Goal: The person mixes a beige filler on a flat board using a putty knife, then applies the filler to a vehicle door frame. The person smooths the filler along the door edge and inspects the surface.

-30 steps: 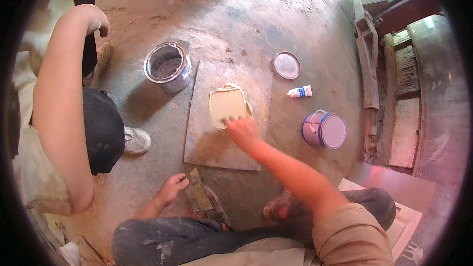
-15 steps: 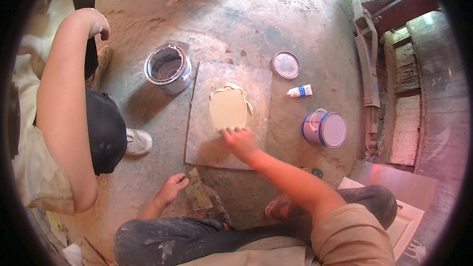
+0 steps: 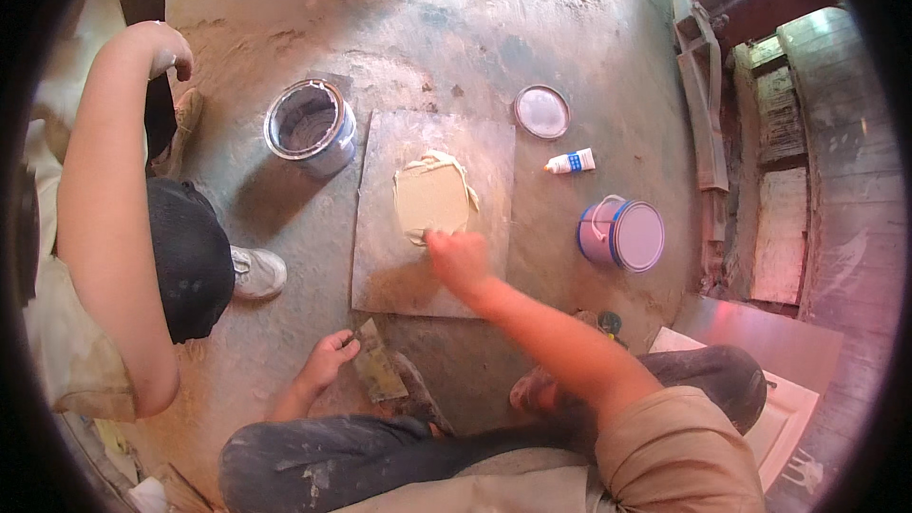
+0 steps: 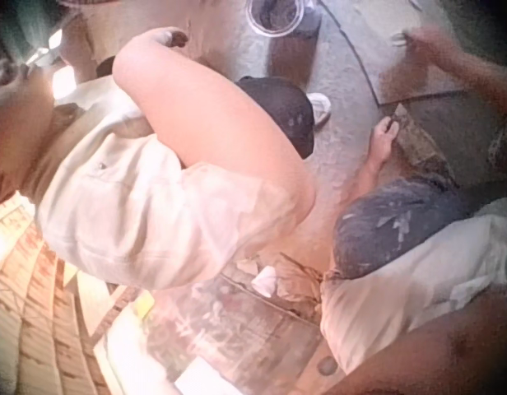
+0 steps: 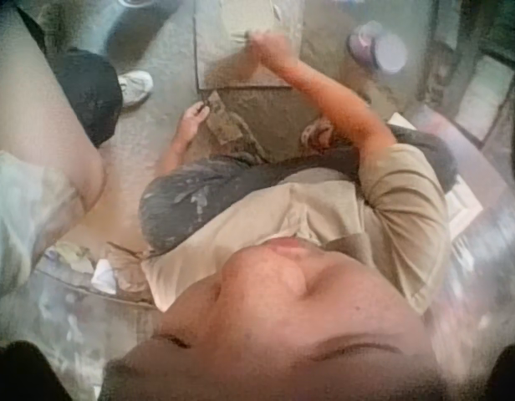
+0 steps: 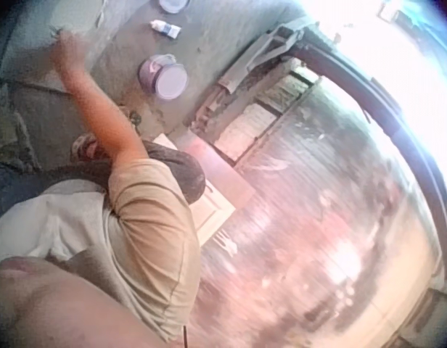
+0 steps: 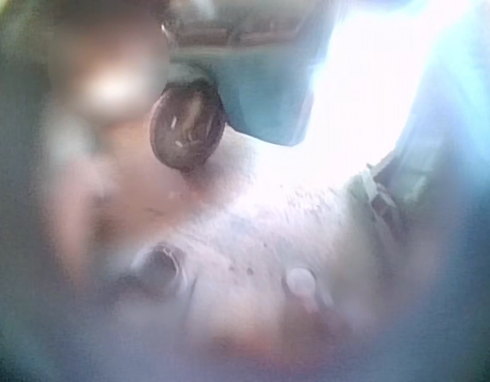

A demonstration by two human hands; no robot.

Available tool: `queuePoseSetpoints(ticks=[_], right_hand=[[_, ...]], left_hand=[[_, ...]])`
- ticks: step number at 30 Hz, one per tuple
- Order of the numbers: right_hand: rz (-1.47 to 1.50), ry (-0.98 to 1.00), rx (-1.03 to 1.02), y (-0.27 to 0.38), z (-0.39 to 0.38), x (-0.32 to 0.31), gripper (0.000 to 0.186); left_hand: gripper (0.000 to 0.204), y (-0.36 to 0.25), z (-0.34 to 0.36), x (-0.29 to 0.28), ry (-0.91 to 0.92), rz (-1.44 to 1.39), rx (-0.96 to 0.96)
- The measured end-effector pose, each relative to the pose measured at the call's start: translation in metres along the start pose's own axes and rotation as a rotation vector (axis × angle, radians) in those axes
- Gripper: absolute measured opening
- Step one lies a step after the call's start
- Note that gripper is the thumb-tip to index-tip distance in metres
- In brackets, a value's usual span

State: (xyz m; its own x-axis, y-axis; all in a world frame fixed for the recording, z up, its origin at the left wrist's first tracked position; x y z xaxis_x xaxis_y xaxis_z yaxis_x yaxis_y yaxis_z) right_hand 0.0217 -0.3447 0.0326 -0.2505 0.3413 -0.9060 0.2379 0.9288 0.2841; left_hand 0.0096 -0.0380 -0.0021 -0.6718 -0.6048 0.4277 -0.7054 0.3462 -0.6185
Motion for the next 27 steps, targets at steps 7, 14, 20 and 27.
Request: queuePoseSetpoints(ticks=[7, 14, 20, 27], right_hand=[[0.58, -0.371, 0.576, -0.133, -0.001, -0.002, 0.032], [0.651, -0.363, 0.845, -0.17, -0.004, 0.063, 0.032], [0.501, -0.333, 0.658, -0.166, 0.097, 0.028, 0.032], [0.104, -0.013, 0.082, -0.131, 0.204, -0.003, 0.025]], left_hand=[[0.027, -0.016, 0.001, 0.0, 0.014, 0.068, 0.003], [0.029, -0.004, -0.004, -0.018, -0.064, 0.114, -0.004], [0.033, 0.01, -0.008, -0.017, -0.049, -0.016, -0.028], [0.033, 0.002, -0.009, -0.006, -0.002, 0.009, -0.04]])
Point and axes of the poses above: each hand's wrist, its own z-axis towards the middle knuckle, its own x-axis out of the palm, y = z × x, the point moved 6 cm from there along z, towards the middle knuckle, and after that the axes turned 9 degrees about y, right-handed, at the moved point
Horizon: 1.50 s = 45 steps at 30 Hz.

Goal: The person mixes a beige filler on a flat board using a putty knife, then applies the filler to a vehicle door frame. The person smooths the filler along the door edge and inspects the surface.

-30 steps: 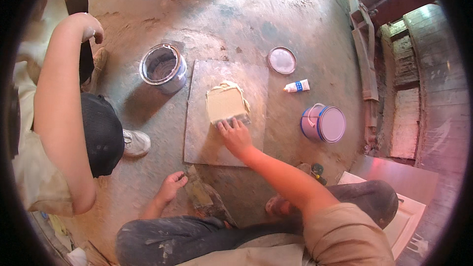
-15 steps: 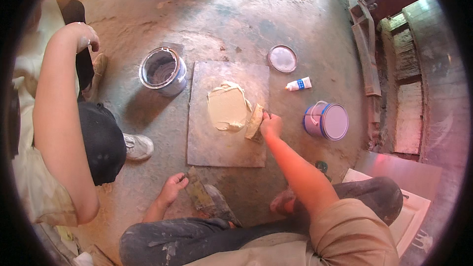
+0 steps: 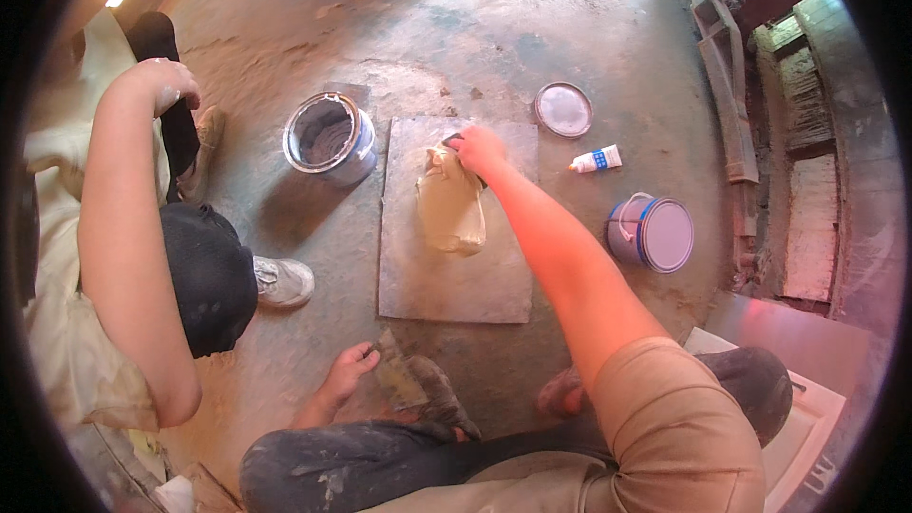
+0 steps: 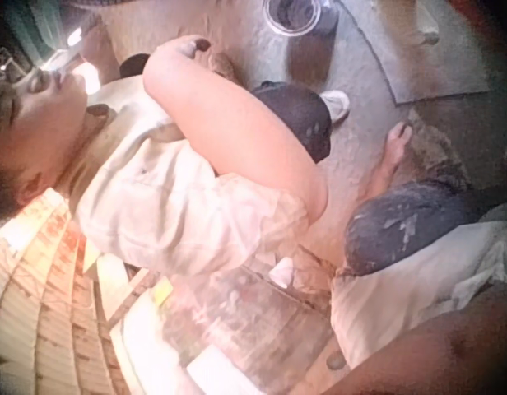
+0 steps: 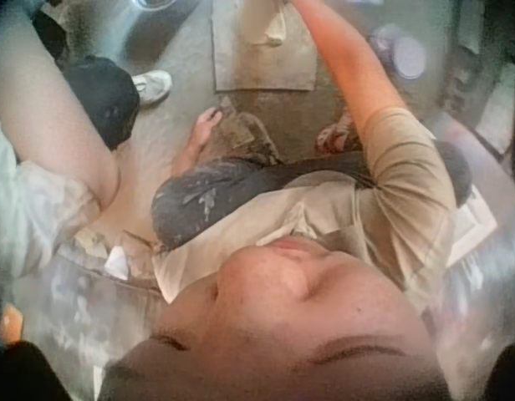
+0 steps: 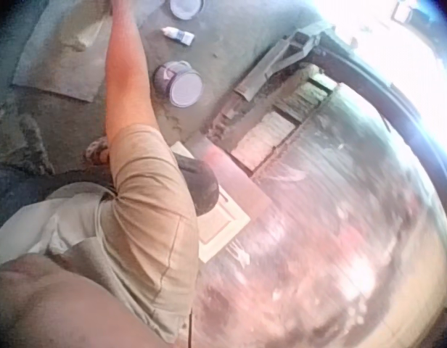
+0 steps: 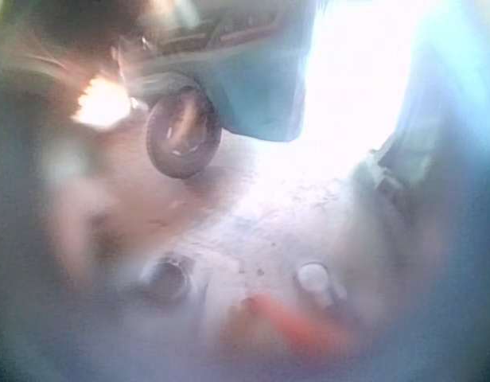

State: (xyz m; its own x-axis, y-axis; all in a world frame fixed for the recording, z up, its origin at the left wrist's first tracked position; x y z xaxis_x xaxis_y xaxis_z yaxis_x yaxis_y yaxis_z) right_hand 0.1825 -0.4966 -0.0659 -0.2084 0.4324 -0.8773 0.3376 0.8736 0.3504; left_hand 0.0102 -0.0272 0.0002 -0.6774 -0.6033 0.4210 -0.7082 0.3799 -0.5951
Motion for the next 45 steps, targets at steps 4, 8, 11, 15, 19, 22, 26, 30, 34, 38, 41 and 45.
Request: queuePoseSetpoints(ticks=[4, 8, 11, 15, 19, 22, 26, 30, 34, 38, 41, 45], right_hand=[[0.023, 0.278, -0.067, 0.052, 0.007, 0.006, 0.022], [0.023, 0.363, -0.278, 0.074, -0.01, 0.028, 0.021], [-0.085, 0.455, -0.329, 0.084, -0.045, 0.012, 0.022], [-0.16, 0.318, -0.395, 0.085, -0.082, -0.036, 0.022], [-0.214, -0.004, -0.403, 0.089, -0.11, -0.019, 0.027], [-0.166, -0.286, -0.491, 0.1, -0.137, 0.022, 0.028], [-0.225, -0.179, -0.529, 0.094, -0.178, 0.036, 0.03], [-0.323, -0.073, -0.493, 0.101, -0.176, -0.004, 0.006], [-0.297, -0.062, -0.419, 0.1, -0.121, -0.017, 0.016], [-0.314, -0.144, -0.428, 0.09, -0.141, 0.031, 0.041], [-0.273, -0.198, -0.508, 0.098, -0.185, 0.031, 0.027], [-0.29, 0.088, -0.447, 0.106, -0.183, 0.001, 0.015]], left_hand=[[0.033, 0.005, -0.006, -0.002, -0.074, -0.009, -0.015], [0.038, 0.028, 0.002, -0.014, -0.091, 0.099, -0.03], [0.037, 0.038, 0.014, -0.02, -0.038, 0.084, 0.05], [0.034, 0.018, 0.009, -0.007, 0.025, 0.07, 0.063], [0.033, 0.02, 0.015, -0.003, 0.062, 0.027, 0.072], [0.038, 0.042, 0.025, -0.016, -0.006, 0.108, 0.098], [0.036, 0.017, 0.019, -0.01, -0.11, 0.267, 0.034], [0.028, -0.004, 0.016, 0.003, 0.009, 0.271, -0.018], [0.028, 0.01, 0.014, -0.002, -0.011, 0.104, 0.048], [0.03, 0.005, 0.015, 0.003, 0.052, 0.074, 0.053], [0.03, -0.007, 0.011, 0.012, 0.03, 0.107, 0.042], [0.035, 0.015, 0.015, 0.003, -0.058, 0.18, 0.02]])
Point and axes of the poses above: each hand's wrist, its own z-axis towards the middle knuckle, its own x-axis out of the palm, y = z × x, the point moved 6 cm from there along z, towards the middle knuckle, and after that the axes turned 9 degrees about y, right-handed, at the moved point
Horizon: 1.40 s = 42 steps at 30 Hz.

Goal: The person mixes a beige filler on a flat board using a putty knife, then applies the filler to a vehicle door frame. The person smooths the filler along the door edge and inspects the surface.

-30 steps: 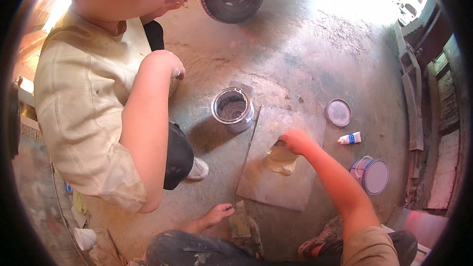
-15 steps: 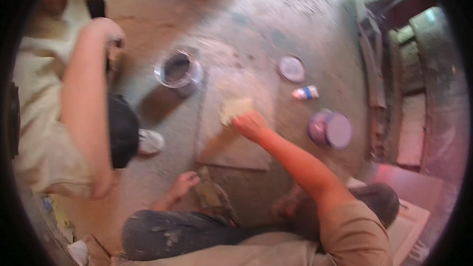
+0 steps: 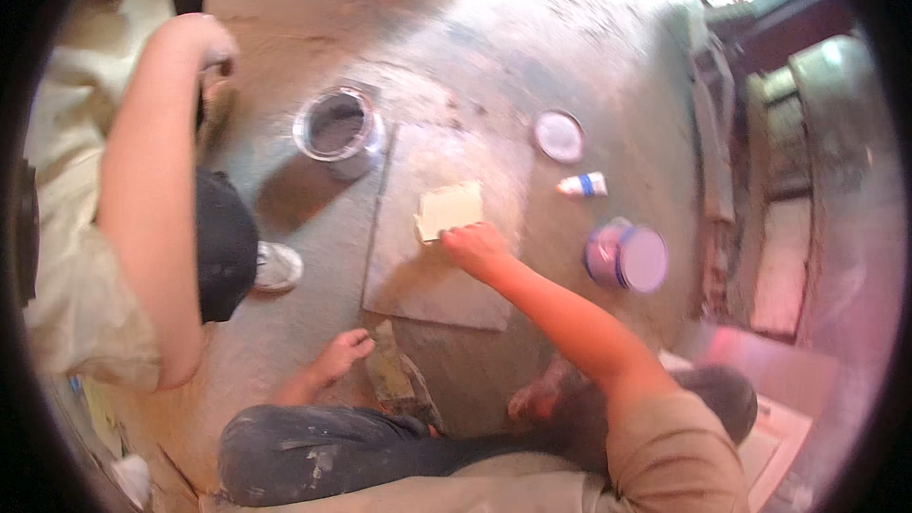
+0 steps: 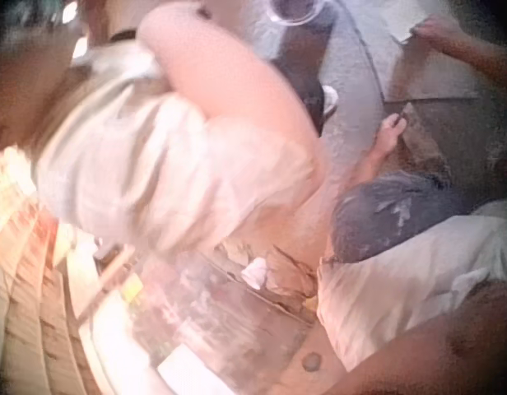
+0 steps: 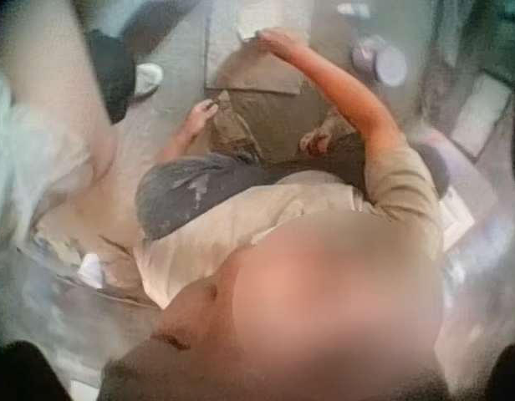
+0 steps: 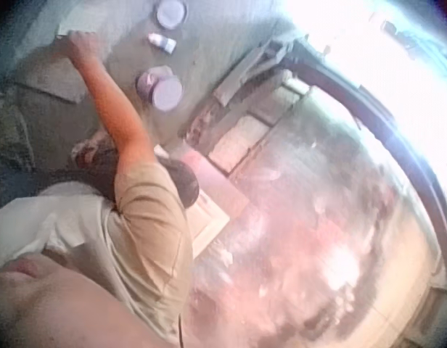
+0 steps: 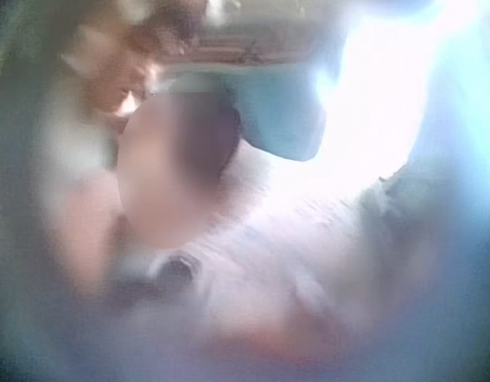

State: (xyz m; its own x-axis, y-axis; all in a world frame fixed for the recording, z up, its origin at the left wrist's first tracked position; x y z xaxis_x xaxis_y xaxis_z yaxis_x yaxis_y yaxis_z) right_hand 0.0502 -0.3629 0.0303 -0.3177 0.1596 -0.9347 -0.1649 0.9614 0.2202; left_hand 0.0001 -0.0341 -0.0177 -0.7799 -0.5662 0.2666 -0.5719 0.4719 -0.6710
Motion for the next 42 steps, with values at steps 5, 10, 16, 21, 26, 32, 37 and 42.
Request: queuePoseSetpoints(ticks=[5, 10, 16, 21, 26, 32, 37, 42], right_hand=[[0.03, -0.312, 0.03, -0.034, 0.047, -0.02, 0.031], [0.025, -0.285, -0.009, 0.001, 0.02, 0.018, 0.039], [-0.058, 0.012, 0.056, -0.017, 0.017, -0.007, 0.017], [-0.017, -0.264, 0.082, -0.043, 0.053, -0.006, 0.025], [-0.028, -0.314, 0.026, 0.005, 0.006, 0.023, 0.028], [-0.046, 0.034, 0.096, -0.014, 0.008, 0.002, 0.018], [-0.137, -0.263, 0.05, -0.031, 0.051, -0.008, 0.024], [-0.159, -0.244, 0.092, -0.002, 0.026, 0.032, 0.031]], left_hand=[[0.029, 0.03, 0.026, -0.01, 0.037, -0.007, 0.044], [0.027, 0.011, 0.015, -0.003, 0.034, -0.044, 0.09], [0.031, 0.013, 0.014, -0.004, 0.126, 0.068, 0.069], [0.032, 0.005, 0.015, -0.002, 0.112, -0.038, 0.125], [0.031, -0.003, 0.006, 0.002, 0.073, -0.012, 0.163], [0.03, -0.002, 0.008, 0.002, 0.078, -0.02, 0.142], [0.029, 0.007, 0.016, -0.004, 0.113, 0.046, 0.147], [0.028, -0.007, 0.007, -0.002, 0.046, 0.006, 0.161]])
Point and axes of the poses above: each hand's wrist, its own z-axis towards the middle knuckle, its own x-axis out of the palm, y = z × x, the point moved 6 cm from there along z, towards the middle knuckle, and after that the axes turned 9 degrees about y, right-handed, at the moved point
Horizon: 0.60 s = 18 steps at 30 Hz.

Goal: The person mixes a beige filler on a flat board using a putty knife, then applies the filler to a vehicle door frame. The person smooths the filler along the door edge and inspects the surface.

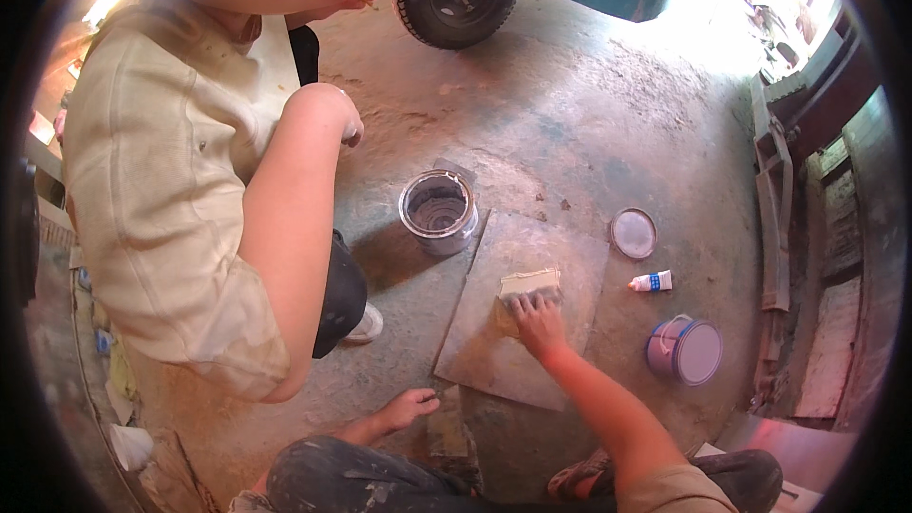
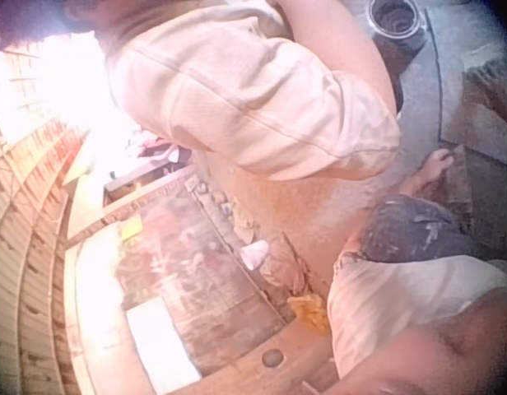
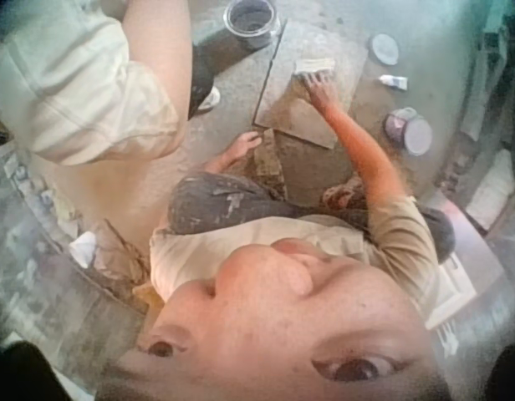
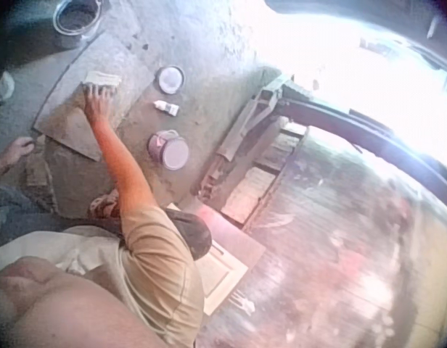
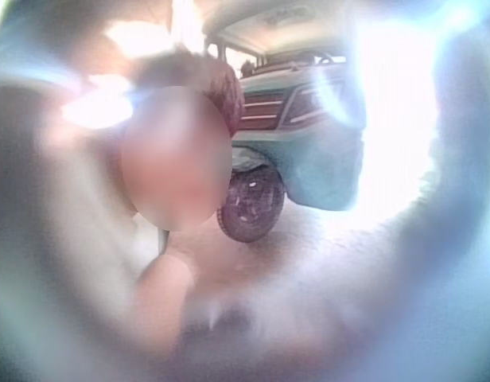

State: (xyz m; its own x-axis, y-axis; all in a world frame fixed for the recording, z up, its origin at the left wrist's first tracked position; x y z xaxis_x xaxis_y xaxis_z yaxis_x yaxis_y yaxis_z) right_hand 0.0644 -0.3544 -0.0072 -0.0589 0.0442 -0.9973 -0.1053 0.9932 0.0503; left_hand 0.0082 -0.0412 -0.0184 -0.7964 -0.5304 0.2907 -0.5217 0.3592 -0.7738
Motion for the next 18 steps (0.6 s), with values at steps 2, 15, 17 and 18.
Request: queuePoseSetpoints(ticks=[2, 15, 17, 18], right_hand=[[0.007, 0.099, 0.041, 0.006, -0.016, 0.0, 0.03], [0.767, -0.135, 0.787, -0.079, -0.05, -0.032, 0.033], [0.885, -0.13, 0.947, -0.09, -0.078, -0.01, 0.036], [0.912, -0.104, 1.058, -0.087, -0.092, -0.002, 0.039]], left_hand=[[0.028, -0.001, 0.0, -0.001, 0.026, -0.028, 0.003], [0.023, 0.002, -0.002, -0.006, -0.079, 0.003, -0.2], [0.022, 0.017, -0.002, 0.0, -0.008, -0.09, -0.134], [0.022, -0.005, 0.0, 0.006, 0.039, -0.181, -0.129]])
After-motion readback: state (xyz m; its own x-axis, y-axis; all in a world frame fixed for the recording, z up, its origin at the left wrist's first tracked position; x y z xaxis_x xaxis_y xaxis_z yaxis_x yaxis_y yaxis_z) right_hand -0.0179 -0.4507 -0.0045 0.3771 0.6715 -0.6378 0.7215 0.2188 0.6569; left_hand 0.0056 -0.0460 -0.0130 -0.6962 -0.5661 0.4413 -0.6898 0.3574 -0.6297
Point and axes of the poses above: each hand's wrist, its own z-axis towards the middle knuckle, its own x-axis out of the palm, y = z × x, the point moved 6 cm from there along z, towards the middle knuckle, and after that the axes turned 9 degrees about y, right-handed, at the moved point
